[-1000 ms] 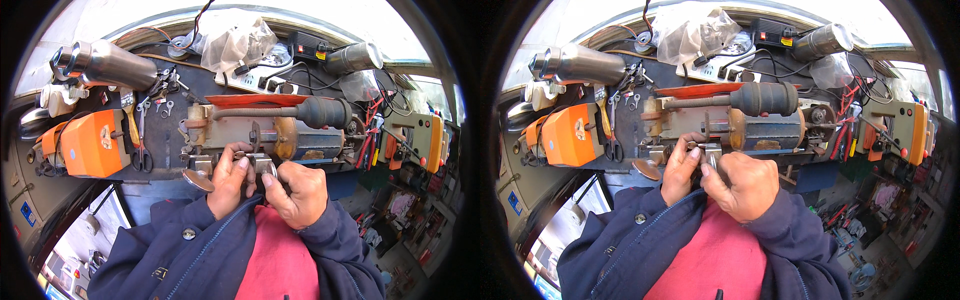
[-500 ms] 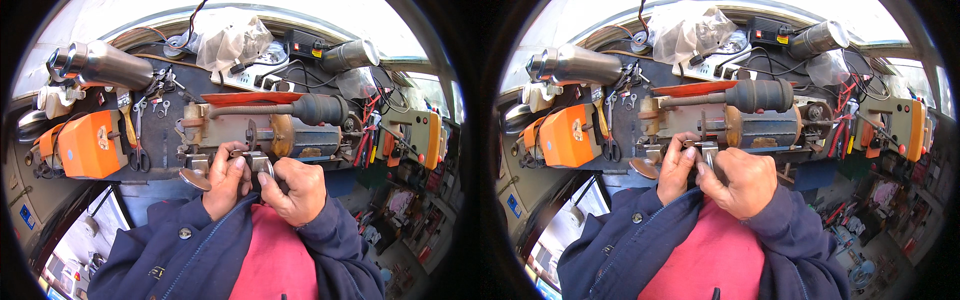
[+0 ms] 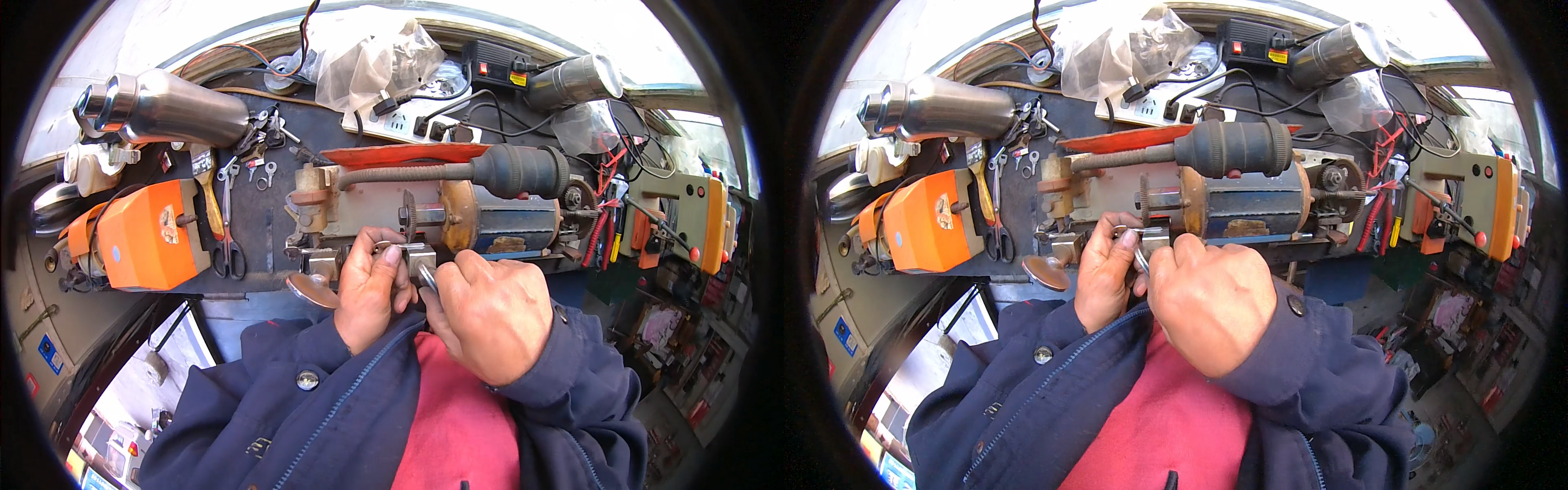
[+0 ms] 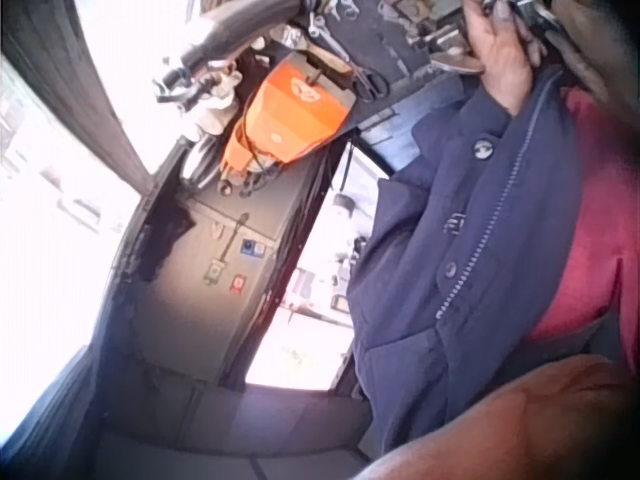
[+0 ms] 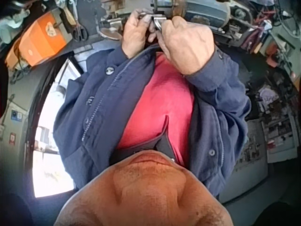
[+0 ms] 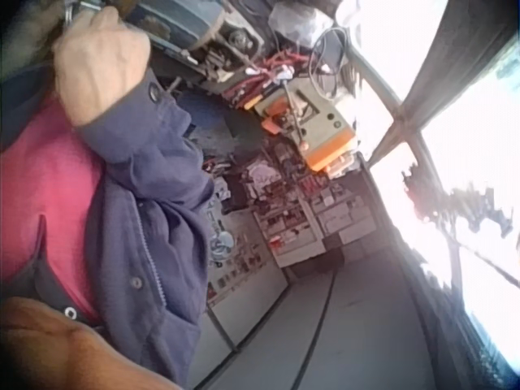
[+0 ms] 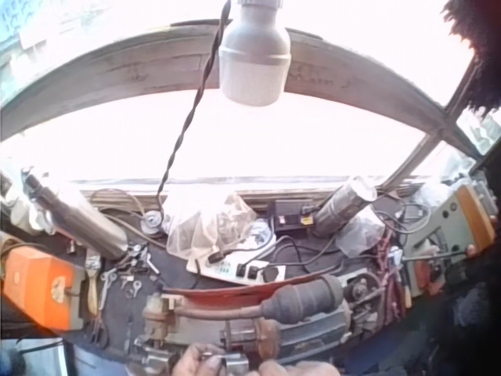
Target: The person selects a key from a hanging rack, secures it in a key-cutting machine, and cuts a duplicate using a grinding wheel. The person then removes the finished key and repeats the process with another key.
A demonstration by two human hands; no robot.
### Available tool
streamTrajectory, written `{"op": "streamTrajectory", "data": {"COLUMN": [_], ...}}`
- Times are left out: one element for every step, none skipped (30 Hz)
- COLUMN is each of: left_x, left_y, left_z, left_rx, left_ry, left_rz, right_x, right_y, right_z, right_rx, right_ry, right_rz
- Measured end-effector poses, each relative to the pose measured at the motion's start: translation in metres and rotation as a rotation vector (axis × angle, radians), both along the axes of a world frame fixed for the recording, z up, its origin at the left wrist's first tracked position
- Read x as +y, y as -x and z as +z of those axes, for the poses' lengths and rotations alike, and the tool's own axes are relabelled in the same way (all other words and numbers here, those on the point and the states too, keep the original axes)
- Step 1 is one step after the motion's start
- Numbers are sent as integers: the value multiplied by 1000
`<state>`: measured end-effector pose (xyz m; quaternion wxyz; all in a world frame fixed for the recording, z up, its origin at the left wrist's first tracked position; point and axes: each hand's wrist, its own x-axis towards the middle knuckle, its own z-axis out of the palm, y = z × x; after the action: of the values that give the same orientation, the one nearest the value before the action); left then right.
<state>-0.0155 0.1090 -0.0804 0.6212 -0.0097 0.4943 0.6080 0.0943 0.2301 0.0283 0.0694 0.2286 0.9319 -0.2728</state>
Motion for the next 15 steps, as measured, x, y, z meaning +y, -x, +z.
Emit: {"op": "streamTrajectory", "data": {"left_x": [1, 2, 2, 2, 2, 2, 2, 2, 2, 1, 2, 2, 2, 2, 2], "left_y": [0, 0, 0, 0, 0, 0, 0, 0, 0, 0, 0, -1, -1, -1, -1], "left_z": [1, 1, 2, 2, 2, 2, 2, 2, 2, 2, 1, 1, 1, 0, 0], "left_rx": [4, 4, 5, 5, 6, 8, 10, 10, 11, 12, 12, 13, 16, 9, 2], "left_ry": [10, 8, 7, 5, 5, 5, 5, 7, 9, 11, 4, -2, -9, -6, -3], "left_rz": [-4, -1, 1, 3, 2, 1, -1, -2, -3, -3, 4, 12, 20, 22, 25], "right_x": [1, 2, 3, 3, 4, 4, 4, 4, 4, 4, 5, 6, 7, 7, 7], "right_y": [-1, -1, -1, -1, -1, -1, -1, -1, -2, -2, -2, -3, -3, -4, -5], "right_z": [1, 3, 3, 4, 4, 4, 5, 5, 5, 6, 6, 7, 7, 7, 6], "right_rx": [5, 1, -7, -4, -4, -19, -10, -15, -34, -7, 6, 6, 27, 34, 42], "right_ry": [-6, -3, 6, 4, 6, 13, 11, 14, 26, 33, 50, 69, 74, 83, 91], "right_rz": [19, 31, 37, 44, 45, 45, 39, 32, 19, 5, -14, -32, -42, -52, -61]}}
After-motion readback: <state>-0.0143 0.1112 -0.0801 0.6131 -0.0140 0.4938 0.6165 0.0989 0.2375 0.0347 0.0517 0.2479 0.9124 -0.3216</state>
